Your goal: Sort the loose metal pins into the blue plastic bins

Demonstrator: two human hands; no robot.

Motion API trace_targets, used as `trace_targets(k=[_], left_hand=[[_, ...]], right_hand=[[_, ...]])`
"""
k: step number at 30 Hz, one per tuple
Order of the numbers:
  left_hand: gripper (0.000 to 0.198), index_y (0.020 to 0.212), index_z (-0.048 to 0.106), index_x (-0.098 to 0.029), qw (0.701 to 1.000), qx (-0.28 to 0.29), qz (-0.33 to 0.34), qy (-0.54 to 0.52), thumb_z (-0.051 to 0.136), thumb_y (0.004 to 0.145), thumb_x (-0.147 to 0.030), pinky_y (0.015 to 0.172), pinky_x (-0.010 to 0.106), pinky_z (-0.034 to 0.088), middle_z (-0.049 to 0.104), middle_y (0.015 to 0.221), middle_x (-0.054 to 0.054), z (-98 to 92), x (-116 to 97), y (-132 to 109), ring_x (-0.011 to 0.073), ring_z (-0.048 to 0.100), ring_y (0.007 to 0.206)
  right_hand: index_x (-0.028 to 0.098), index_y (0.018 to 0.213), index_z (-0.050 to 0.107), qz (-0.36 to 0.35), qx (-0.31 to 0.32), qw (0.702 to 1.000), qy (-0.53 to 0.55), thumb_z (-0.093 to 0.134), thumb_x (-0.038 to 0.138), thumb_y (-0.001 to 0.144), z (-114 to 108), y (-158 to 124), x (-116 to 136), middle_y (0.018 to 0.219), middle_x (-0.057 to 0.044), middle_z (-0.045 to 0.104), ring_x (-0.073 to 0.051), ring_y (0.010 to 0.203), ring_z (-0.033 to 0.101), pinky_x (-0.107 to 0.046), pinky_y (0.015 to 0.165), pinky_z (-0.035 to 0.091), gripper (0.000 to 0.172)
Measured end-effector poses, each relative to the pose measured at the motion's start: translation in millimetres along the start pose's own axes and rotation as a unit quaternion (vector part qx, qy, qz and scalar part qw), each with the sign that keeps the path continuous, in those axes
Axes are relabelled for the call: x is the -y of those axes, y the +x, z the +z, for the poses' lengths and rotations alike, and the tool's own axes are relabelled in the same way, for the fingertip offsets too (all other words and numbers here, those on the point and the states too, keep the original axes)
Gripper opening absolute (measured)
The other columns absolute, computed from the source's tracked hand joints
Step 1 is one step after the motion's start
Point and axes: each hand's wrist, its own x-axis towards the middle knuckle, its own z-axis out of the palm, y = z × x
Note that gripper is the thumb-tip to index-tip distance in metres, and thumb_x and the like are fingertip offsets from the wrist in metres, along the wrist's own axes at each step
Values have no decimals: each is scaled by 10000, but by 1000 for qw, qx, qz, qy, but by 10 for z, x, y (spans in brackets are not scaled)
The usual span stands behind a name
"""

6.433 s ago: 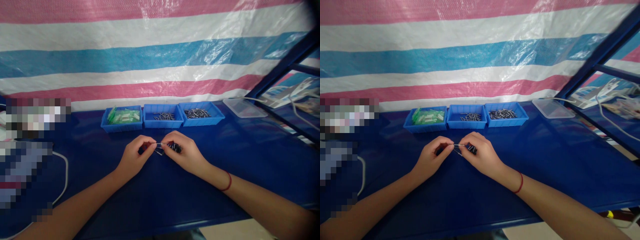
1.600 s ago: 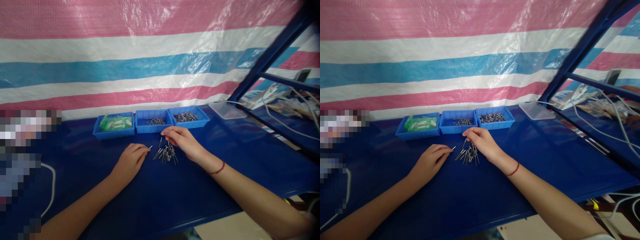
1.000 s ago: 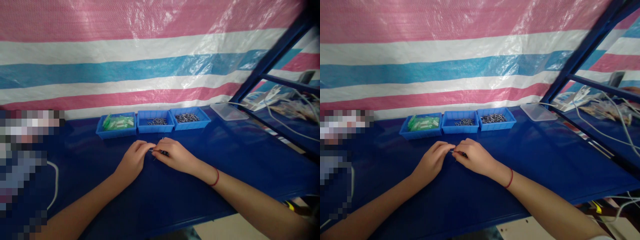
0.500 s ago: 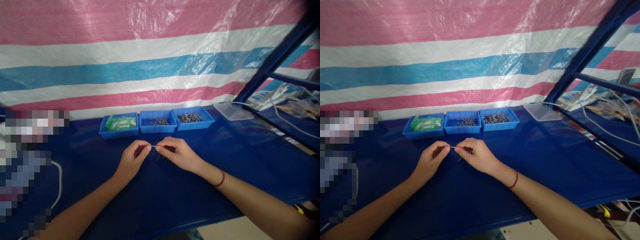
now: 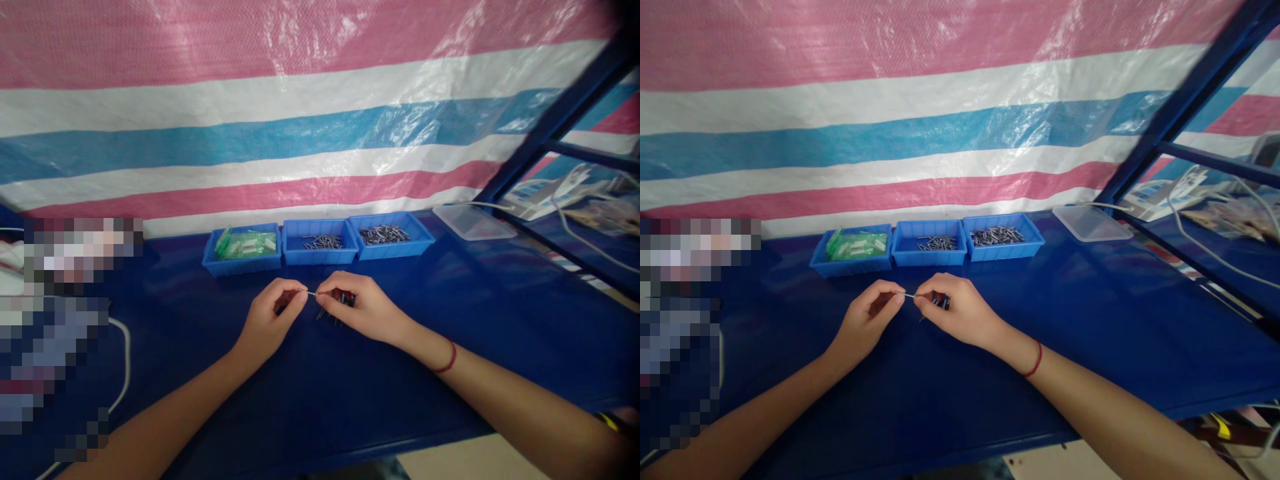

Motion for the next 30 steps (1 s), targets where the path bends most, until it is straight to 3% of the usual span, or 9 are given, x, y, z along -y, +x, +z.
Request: trace_targets(k=[11, 18, 21, 26, 28, 30], left_hand=[[125, 925, 609, -182, 999, 31, -11, 16, 546, 878, -279, 695, 231, 456, 641, 898, 20, 4, -15, 1, 142, 599, 797], [179, 937, 613, -191, 994, 73, 23, 81, 473, 924, -302, 711, 248, 443, 632, 874, 18, -17, -16, 2, 144, 580, 774], [190, 916, 621, -191, 990, 89, 46, 101, 462, 928, -294, 713, 252, 439, 631, 868, 20, -22, -41, 6, 144, 576, 770], [209, 1049, 594, -197, 992, 94, 17, 88, 455, 934, -303, 751, 258, 459, 652, 903, 23, -16, -50, -5, 149, 605, 818], [254, 1140, 552, -199, 993, 87, 3, 84, 440, 941, -312, 747, 259, 468, 652, 891, 18, -15, -42, -11, 148, 616, 810], [260, 1150, 553, -204, 991, 94, 13, 97, 418, 951, -303, 760, 263, 469, 652, 883, 17, -13, -40, -13, 149, 621, 816]], right_hand=[[177, 785, 642, -27, -93, 995, -22, 606, 142, 791, -19, -11, 48, 755, -26, 631, -128, 689, 574, -265, 643, 451, 51], [202, 761, 624, -76, -83, 993, -40, 598, 168, 796, -62, -16, 137, 734, -27, 639, -144, 701, 570, -283, 664, 458, 56], [198, 698, 571, -77, -72, 993, -58, 584, 192, 800, -67, -25, 164, 643, -4, 563, -130, 633, 511, -272, 621, 420, 103], [182, 590, 491, 37, -57, 997, 44, 541, 275, 833, -90, 18, 101, 576, 20, 461, -96, 541, 406, -246, 530, 353, 265], [178, 603, 526, 98, -124, 979, 127, 544, 322, 831, -148, 68, 17, 566, 25, 457, -93, 528, 405, -243, 514, 348, 270], [176, 647, 568, 147, -229, 938, 217, 570, 370, 812, -246, 128, -89, 551, 39, 425, -82, 495, 378, -236, 474, 316, 254]])
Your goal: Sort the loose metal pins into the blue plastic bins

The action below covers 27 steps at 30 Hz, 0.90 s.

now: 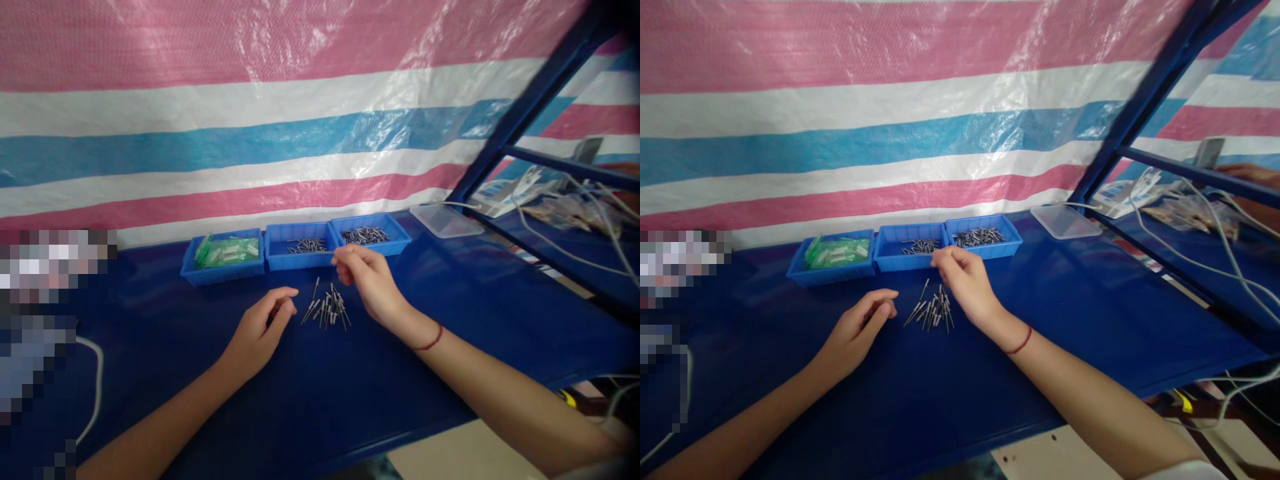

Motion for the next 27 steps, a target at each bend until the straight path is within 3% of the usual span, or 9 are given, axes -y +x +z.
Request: trace_targets(k=[3, 8, 12, 20, 24, 27], left_hand=[[252, 1091, 608, -207, 997, 28, 54, 49, 402, 954, -255, 825, 286, 458, 658, 945, 41, 7, -13, -3, 161, 612, 900], [305, 1185, 612, -256, 964, 81, 151, 203, 469, 916, -247, 957, 434, 386, 601, 1249, 74, 41, -45, -45, 261, 497, 1167], [340, 1231, 592, -252, 944, 95, 165, 270, 493, 910, -306, 965, 474, 367, 577, 1313, 71, 55, -26, -56, 295, 464, 1214], [216, 1029, 671, -196, 952, 46, 149, 263, 483, 927, -226, 822, 357, 450, 689, 1018, 63, 1, 106, 28, 210, 590, 923], [212, 1054, 655, -191, 968, 17, 130, 215, 497, 913, -195, 830, 350, 471, 683, 988, 66, -6, 123, 35, 204, 605, 900], [218, 1074, 644, -215, 984, -20, 92, 153, 542, 883, -200, 805, 313, 497, 687, 947, 45, -11, 93, 40, 183, 634, 857]], right_hand=[[174, 754, 607, 76, -107, 982, 133, 648, 398, 745, -159, 189, -32, 587, 55, 392, -61, 470, 336, -216, 419, 268, 229], [195, 830, 561, 153, -129, 959, 200, 679, 348, 687, -295, 317, -25, 615, 65, 413, -46, 436, 307, -201, 379, 248, 240], [205, 766, 490, 145, -97, 964, 203, 662, 316, 680, -242, 260, -9, 632, 64, 442, -43, 427, 332, -206, 384, 248, 222], [208, 880, 513, 164, -29, 974, 152, 623, 257, 668, -74, 110, -9, 634, 77, 463, -43, 440, 327, -202, 412, 212, 244], [181, 867, 550, 148, 44, 986, 65, 593, 264, 716, 6, 48, -26, 618, 67, 471, -50, 445, 340, -208, 422, 230, 178], [167, 845, 580, 74, 123, 989, -47, 587, 264, 758, 45, -9, -39, 612, 51, 492, -71, 493, 409, -219, 472, 311, 130]])
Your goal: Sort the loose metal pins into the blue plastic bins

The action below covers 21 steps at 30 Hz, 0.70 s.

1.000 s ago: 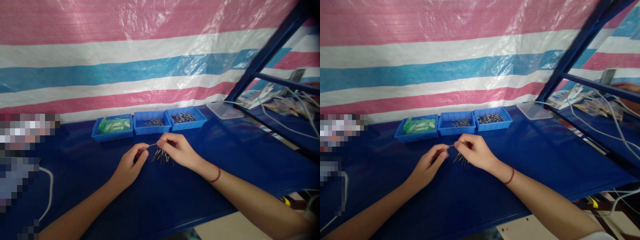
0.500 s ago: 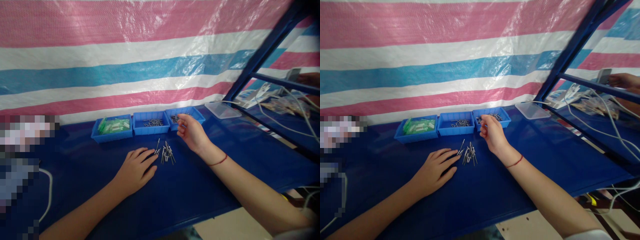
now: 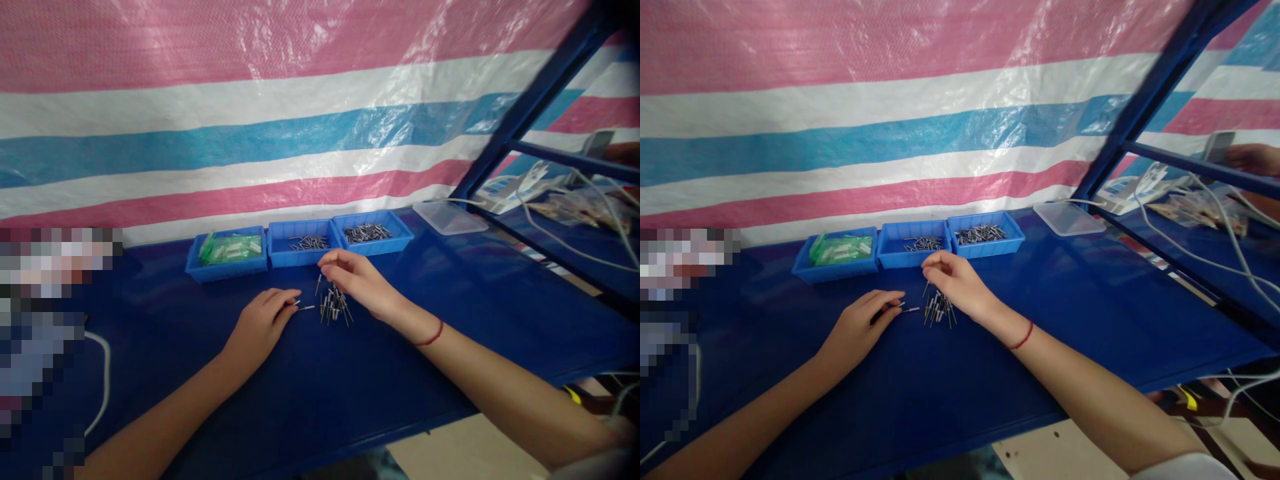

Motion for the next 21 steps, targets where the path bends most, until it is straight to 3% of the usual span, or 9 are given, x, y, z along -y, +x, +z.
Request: trace_targets(k=[4, 8, 12, 16, 21], left_hand=[[226, 1075, 632, -228, 996, -29, -62, -63, 590, 857, -267, 735, 280, 522, 699, 885, 15, -33, -63, 7, 153, 646, 752], [233, 1055, 632, -228, 991, -55, -77, -92, 619, 840, -315, 729, 279, 521, 705, 886, 15, -40, -110, -13, 154, 650, 765], [269, 1065, 627, -229, 986, -97, -71, -111, 661, 805, -293, 710, 265, 515, 675, 882, 12, -21, -116, -25, 125, 620, 702], [421, 1160, 565, -218, 966, -116, -103, -207, 690, 768, -308, 666, 250, 513, 661, 942, 27, 10, -78, -22, 130, 637, 728], [211, 919, 644, -185, 956, -119, -159, -217, 675, 779, -340, 613, 229, 483, 657, 755, -3, 9, -33, -27, 127, 613, 657]], right_hand=[[178, 891, 632, -135, 99, 967, -195, 604, 236, 801, 52, -87, -13, 700, 14, 585, -92, 565, 487, -230, 550, 378, 111], [174, 814, 647, -218, 124, 929, -271, 563, 236, 868, 108, -160, -4, 743, -18, 611, -107, 632, 523, -233, 600, 393, 118], [169, 765, 629, -212, 121, 935, -259, 545, 226, 875, 148, -194, 18, 691, -9, 572, -105, 606, 499, -230, 576, 381, 150], [167, 787, 632, -168, 104, 966, -165, 533, 270, 884, 167, -203, 15, 736, -17, 587, -104, 611, 496, -226, 551, 383, 173], [169, 811, 635, -103, 86, 989, -63, 546, 350, 875, 181, -188, -25, 720, -11, 586, -110, 597, 489, -237, 547, 399, 211]])
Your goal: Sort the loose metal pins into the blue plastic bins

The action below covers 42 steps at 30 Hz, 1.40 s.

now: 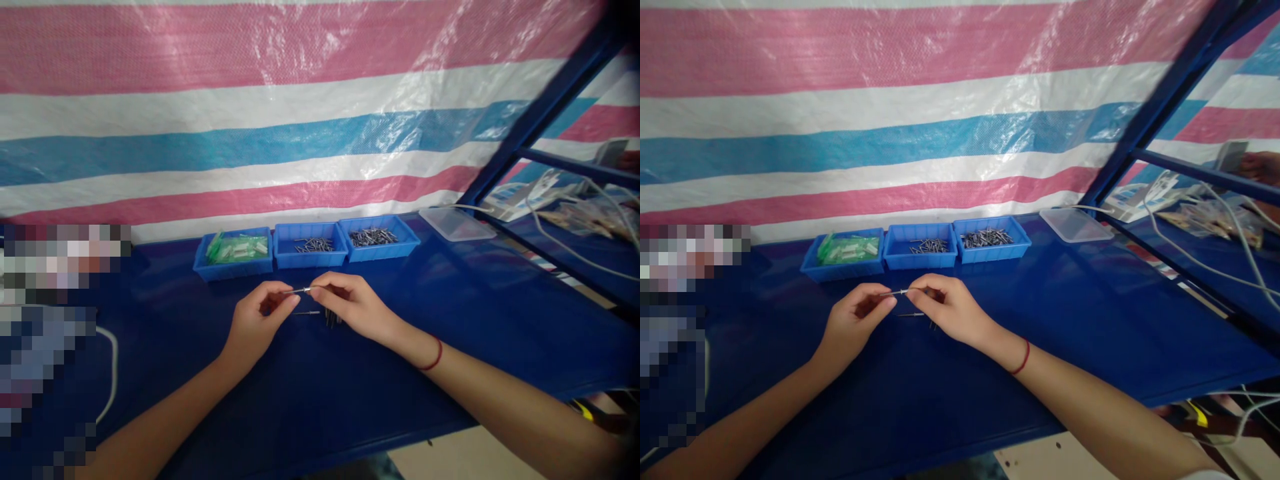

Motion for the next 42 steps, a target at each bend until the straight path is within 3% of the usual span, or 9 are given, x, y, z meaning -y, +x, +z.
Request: trace_targets(k=[10, 21, 31, 42], left_hand=[[112, 841, 659, -181, 1000, 4, 12, -6, 633, 798, -281, 589, 202, 466, 661, 721, -19, -17, -99, -13, 110, 594, 627], [86, 857, 650, -188, 999, 17, 26, -14, 628, 811, -258, 629, 210, 485, 657, 763, -11, -4, -96, -23, 120, 609, 681], [57, 849, 644, -183, 996, 41, 80, 18, 621, 833, -233, 666, 217, 460, 628, 789, -4, -13, -70, -8, 116, 592, 711], [114, 895, 646, -183, 981, 120, 138, 64, 540, 898, -223, 721, 238, 459, 636, 876, 29, -11, -95, -9, 138, 609, 816]], right_hand=[[164, 848, 644, 12, 24, 999, -26, 526, 357, 882, 3, -11, 1, 781, -32, 622, -128, 664, 532, -237, 573, 412, 228], [158, 814, 595, 24, 12, 1000, 4, 545, 315, 871, 45, -33, -15, 673, 12, 532, -87, 550, 444, -227, 513, 356, 175], [177, 796, 587, -97, -76, 987, -105, 572, 156, 823, 63, -95, 61, 664, 28, 482, -73, 535, 435, -213, 493, 346, 38], [177, 732, 519, -228, -61, 952, -196, 566, 150, 828, 15, -115, 117, 657, 15, 484, -88, 577, 435, -233, 549, 360, 111]])
